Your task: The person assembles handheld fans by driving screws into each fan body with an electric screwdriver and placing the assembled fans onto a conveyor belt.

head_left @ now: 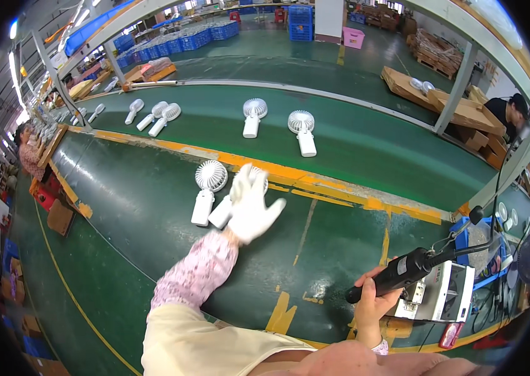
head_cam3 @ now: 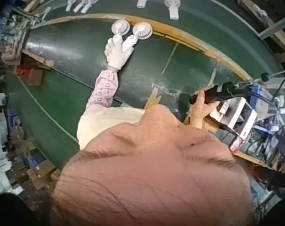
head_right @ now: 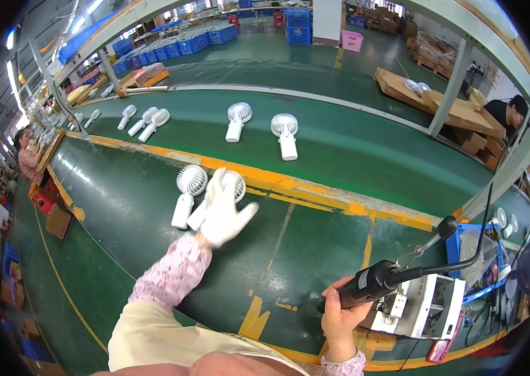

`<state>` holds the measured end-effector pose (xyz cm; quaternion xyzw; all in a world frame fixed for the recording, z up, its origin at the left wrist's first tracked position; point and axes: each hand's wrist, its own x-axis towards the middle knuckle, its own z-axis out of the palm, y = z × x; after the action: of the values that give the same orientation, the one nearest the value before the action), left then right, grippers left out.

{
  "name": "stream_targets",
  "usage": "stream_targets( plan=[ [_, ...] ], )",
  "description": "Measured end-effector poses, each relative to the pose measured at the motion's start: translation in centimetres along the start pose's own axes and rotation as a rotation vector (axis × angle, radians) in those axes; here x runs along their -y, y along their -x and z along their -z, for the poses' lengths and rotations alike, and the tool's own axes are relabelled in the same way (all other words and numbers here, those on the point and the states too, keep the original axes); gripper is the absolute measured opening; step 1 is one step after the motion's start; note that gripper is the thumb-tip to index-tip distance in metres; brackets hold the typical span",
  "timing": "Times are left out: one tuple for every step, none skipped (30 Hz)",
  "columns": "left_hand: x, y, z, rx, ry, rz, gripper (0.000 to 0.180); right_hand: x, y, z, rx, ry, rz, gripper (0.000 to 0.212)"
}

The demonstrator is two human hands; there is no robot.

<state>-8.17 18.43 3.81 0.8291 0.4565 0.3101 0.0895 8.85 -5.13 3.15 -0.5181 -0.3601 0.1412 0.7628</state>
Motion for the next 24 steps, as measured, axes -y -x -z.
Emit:
stream_targets(
  plan=[
    [-0.3,-2.0,-0.8,0.020,0.006,-0.006,0.072,-0.2,-0.1,0.1,0.007,-0.004,0.014,0.061],
    [-0.2,-4.2,-2.6,0.008,-0.017,-0.016,0.070,-0.2,-0.2,0.1,0.012,-0.006,0.032,0.061],
    [-0.6,-6.4,-4.2,0.039,-0.024,-0.017,0.069,-0.2,-0.3,0.1,-0.008,-0.013,0.029,0.060],
    [-1.2,-8.6,-5.7,0.066,-0.031,-0.018,0.067,0.0,-0.3,0.1,-0.020,-0.007,0.034,0.060],
    [-1.6,-10.4,-6.9,0.086,-0.030,0.033,0.070,0.3,-0.2,-0.1,-0.034,0.020,0.008,0.061],
    [-2.9,-12.6,-7.7,0.199,-0.037,0.125,0.074,0.3,-0.3,0.0,-0.049,0.054,-0.016,0.063],
    [-3.7,-14.3,-8.9,0.247,-0.006,0.226,0.077,0.2,-0.3,0.3,-0.065,0.060,-0.005,0.063],
    [-4.1,-15.5,-10.4,0.292,0.023,0.327,0.079,0.7,-0.2,0.2,-0.077,0.045,-0.031,0.062],
    [-3.9,-16.0,-12.0,0.184,-0.041,0.325,0.086,1.1,0.0,0.1,-0.087,0.025,-0.060,0.060],
    [-4.4,-16.3,-12.8,0.207,-0.127,0.354,0.088,0.6,0.2,1.3,-0.025,0.008,-0.018,0.063],
    [-4.7,-16.6,-13.4,0.229,-0.215,0.384,0.090,0.4,0.5,1.9,-0.010,0.013,-0.023,0.063],
    [-4.6,-17.0,-13.5,0.295,-0.203,0.422,0.093,0.6,0.7,2.2,0.005,0.031,-0.027,0.064],
    [-4.4,-17.4,-13.5,0.307,-0.245,0.421,0.091,0.6,0.9,2.5,0.036,0.072,-0.045,0.065],
    [-4.1,-17.7,-13.4,0.318,-0.287,0.418,0.090,0.7,0.9,2.9,0.095,0.125,-0.026,0.064],
    [-3.2,-18.1,-13.1,0.288,-0.375,0.374,0.083,1.1,0.9,3.1,0.154,0.171,-0.008,0.064],
    [-3.3,-18.1,-10.7,0.346,-0.415,0.363,0.074,2.1,1.0,1.9,0.034,0.028,-0.107,0.064],
    [-0.1,-18.6,-12.2,0.260,-0.488,0.340,0.066,2.3,1.2,2.0,0.030,0.024,-0.115,0.064],
    [1.8,-18.6,-11.8,0.163,-0.615,0.343,0.062,2.3,1.1,2.2,0.116,0.073,-0.068,0.063],
    [1.9,-18.8,-10.5,0.220,-0.675,0.319,0.058,2.0,0.9,2.5,0.190,0.142,-0.018,0.063],
    [1.6,-19.1,-9.7,0.300,-0.675,0.385,0.059,1.7,0.3,3.6,0.370,0.395,0.101,0.062],
    [2.3,-19.4,-8.7,0.293,-0.593,0.503,0.069,1.7,0.5,3.3,0.367,0.386,0.096,0.062],
    [2.1,-19.9,-7.8,0.363,-0.408,0.646,0.083,1.9,0.8,3.2,0.339,0.340,0.041,0.062],
    [3.4,-20.7,-8.1,0.388,-0.276,0.687,0.097,2.3,1.1,3.0,0.309,0.295,-0.012,0.062],
    [3.6,-21.1,-8.2,0.389,-0.274,0.678,0.097,2.6,1.0,2.7,0.269,0.219,-0.033,0.062]
  ],
)
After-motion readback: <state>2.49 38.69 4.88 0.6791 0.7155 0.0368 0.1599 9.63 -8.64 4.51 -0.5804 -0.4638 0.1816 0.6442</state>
